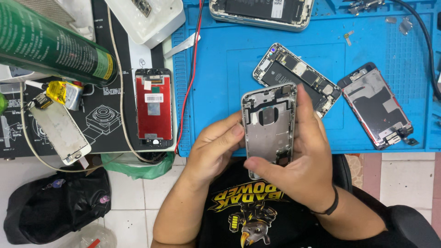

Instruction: The person works on an iPhone at a repair bench, holding the phone and its separated back housing, spraying it with compressed air, and pressing components into the chassis. They compare two iPhone housings side by side, fit the frame together, and set the assembled phone on the mat.

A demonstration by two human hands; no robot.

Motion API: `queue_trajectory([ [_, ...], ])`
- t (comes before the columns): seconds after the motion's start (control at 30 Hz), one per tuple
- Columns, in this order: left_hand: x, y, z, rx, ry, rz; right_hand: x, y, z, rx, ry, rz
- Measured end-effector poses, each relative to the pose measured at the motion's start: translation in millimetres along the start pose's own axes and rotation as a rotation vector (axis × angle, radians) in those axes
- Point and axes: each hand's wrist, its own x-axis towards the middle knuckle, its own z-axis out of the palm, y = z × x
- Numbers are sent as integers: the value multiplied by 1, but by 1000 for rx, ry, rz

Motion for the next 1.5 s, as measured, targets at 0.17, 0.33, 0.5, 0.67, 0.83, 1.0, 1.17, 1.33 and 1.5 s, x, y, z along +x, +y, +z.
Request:
queue_trajectory([
  [0.17,0,7,3,-49,-13,-24,6,-9,2,-488,12,-63],
  [0.33,0,7,3,-36,-7,-25,7,-9,4,-515,29,-107],
  [0.5,1,4,-1,-54,0,-33,7,-9,4,-511,42,-99],
  [0.67,1,3,-1,-45,2,-28,7,-10,3,-514,42,-111],
  [0.83,1,5,-2,-35,-1,-28,8,-9,3,-513,35,-129],
  [1.0,0,3,-2,-24,8,-17,8,-8,1,-504,22,-117],
  [1.17,-1,0,-7,-85,9,7,6,-7,1,-483,6,-114],
  [1.33,-2,-4,-11,-89,42,18,5,-5,1,-502,3,-129],
  [1.5,-1,-7,-14,-83,71,27,5,-3,1,-500,13,-152],
])
